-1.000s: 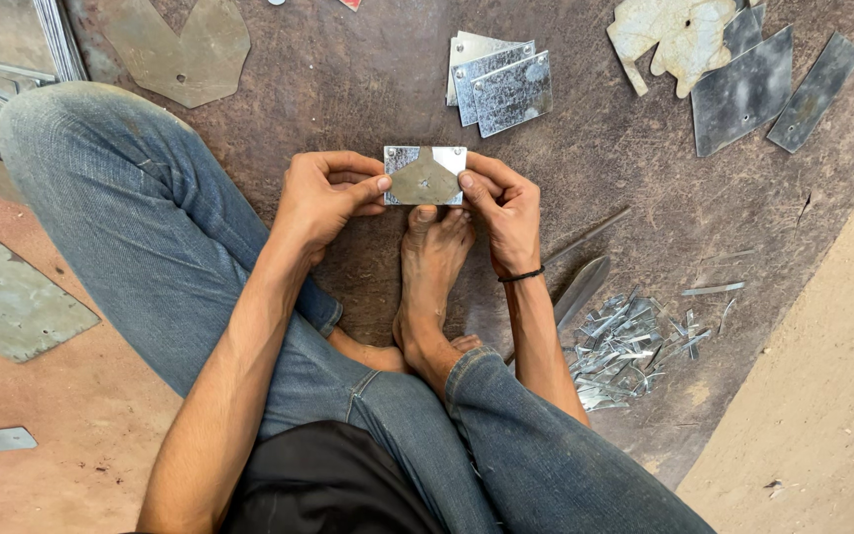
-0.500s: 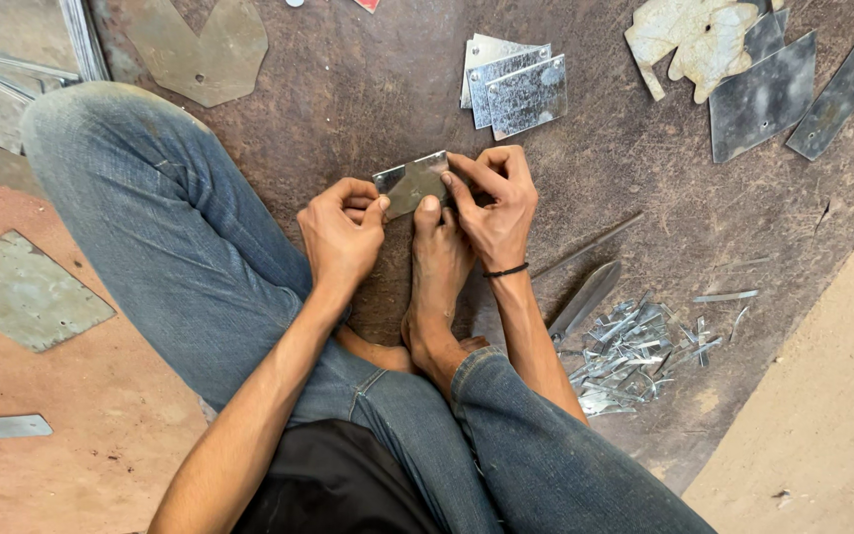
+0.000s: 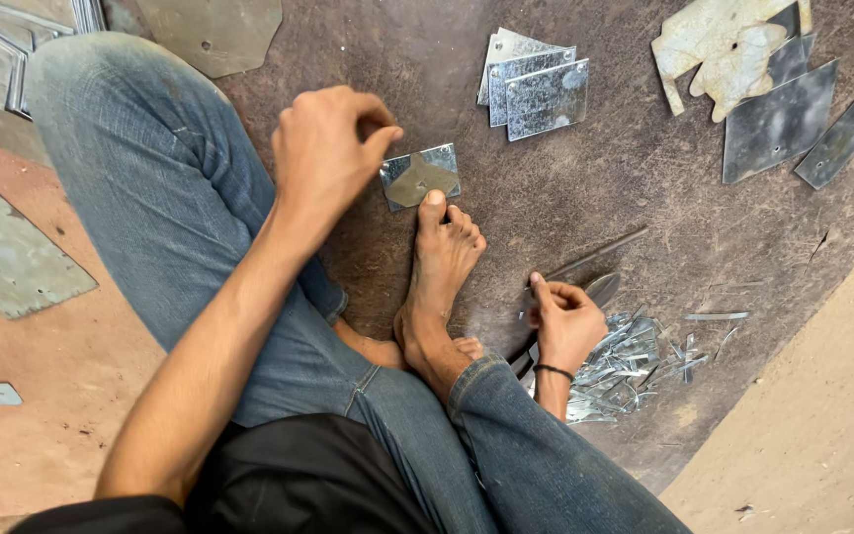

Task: The person sits on the floor and marks small galvanized metal plates with a pointed scribe, tracing around a shaped template piece placed on each plate. They handle the plates one at a time, align the template, scratch the outline, and set the marked plate aside with finished pieces.

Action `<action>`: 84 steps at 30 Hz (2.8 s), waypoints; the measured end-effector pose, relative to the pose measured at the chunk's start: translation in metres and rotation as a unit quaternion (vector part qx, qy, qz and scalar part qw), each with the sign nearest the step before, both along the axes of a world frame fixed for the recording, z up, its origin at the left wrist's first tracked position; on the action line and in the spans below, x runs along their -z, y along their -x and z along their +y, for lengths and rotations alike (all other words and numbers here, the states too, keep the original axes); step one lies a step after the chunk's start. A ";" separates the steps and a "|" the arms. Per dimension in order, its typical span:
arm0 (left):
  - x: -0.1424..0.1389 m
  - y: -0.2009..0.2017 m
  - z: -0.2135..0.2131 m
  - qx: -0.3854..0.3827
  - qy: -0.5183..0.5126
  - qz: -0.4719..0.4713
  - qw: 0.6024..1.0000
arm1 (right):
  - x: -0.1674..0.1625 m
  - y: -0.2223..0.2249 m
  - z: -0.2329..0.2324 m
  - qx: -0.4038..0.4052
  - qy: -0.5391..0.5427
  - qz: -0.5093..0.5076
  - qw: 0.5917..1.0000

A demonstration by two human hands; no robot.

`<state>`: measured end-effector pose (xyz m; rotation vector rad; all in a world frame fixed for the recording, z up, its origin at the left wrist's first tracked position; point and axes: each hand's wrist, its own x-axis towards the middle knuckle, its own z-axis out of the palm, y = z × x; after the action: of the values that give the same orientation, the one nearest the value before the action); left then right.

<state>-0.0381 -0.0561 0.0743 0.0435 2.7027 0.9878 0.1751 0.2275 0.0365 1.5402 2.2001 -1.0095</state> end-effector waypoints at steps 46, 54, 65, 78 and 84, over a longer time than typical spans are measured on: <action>0.061 0.016 0.025 0.053 0.117 -0.059 0.990 | 0.015 0.156 -0.073 -0.328 0.198 0.285 0.879; 0.046 0.000 0.040 0.071 0.107 0.003 0.992 | 0.035 0.116 -0.065 -0.240 0.160 0.315 0.904; 0.047 -0.032 0.056 0.009 -0.024 0.030 0.999 | 0.053 0.083 -0.086 -0.181 0.080 0.392 0.899; 0.047 -0.028 0.054 -0.004 -0.049 0.002 0.999 | 0.039 0.097 -0.087 -0.222 0.066 0.376 0.897; 0.046 -0.025 0.055 -0.005 -0.045 -0.011 0.999 | 0.025 0.108 -0.074 -0.289 0.126 0.330 0.890</action>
<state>-0.0133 -0.0010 0.0287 0.0358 2.6392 1.1058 0.0669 0.1532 0.0115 0.3725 2.5472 -1.6629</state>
